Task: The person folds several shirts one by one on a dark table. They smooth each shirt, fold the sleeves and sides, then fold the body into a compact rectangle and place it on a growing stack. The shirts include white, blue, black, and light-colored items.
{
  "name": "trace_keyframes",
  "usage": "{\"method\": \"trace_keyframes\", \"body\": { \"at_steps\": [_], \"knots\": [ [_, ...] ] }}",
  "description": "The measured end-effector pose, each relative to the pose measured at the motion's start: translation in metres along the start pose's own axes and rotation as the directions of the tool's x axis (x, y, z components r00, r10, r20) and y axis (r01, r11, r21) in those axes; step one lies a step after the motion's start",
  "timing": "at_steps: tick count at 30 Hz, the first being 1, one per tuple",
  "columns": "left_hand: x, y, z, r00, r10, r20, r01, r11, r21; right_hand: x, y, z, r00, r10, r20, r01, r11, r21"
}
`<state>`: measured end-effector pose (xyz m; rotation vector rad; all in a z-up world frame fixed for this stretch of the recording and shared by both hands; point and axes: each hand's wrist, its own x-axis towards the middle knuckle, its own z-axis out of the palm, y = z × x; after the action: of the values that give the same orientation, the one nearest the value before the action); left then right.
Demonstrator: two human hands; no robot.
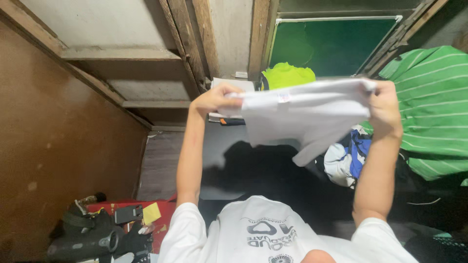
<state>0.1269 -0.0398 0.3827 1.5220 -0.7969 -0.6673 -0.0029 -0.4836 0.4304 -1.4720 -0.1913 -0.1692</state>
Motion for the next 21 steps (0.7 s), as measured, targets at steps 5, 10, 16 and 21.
{"method": "trace_keyframes", "body": {
  "at_steps": [5, 10, 16, 21],
  "knots": [
    [0.045, 0.02, 0.003, 0.888, 0.448, -0.103, -0.206, 0.589, 0.782, 0.024, 0.03, -0.006, 0.98, -0.168, -0.109, 0.031, 0.665, -0.746],
    [0.056, 0.065, -0.015, 0.982, 0.186, 0.017, -0.176, 0.889, 0.423, 0.03, 0.017, -0.028, 0.999, -0.007, 0.037, 0.023, 0.895, -0.445],
    [0.101, 0.098, -0.007, 0.78, 0.608, -0.152, -0.176, 0.445, 0.878, 0.056, -0.02, -0.08, 0.936, -0.317, -0.153, 0.137, 0.729, -0.67],
    [0.166, 0.098, 0.044, 0.65, 0.674, -0.352, -0.134, 0.557, 0.82, 0.051, -0.027, -0.074, 0.907, -0.397, -0.142, 0.047, 0.43, -0.902]
  ]
}}
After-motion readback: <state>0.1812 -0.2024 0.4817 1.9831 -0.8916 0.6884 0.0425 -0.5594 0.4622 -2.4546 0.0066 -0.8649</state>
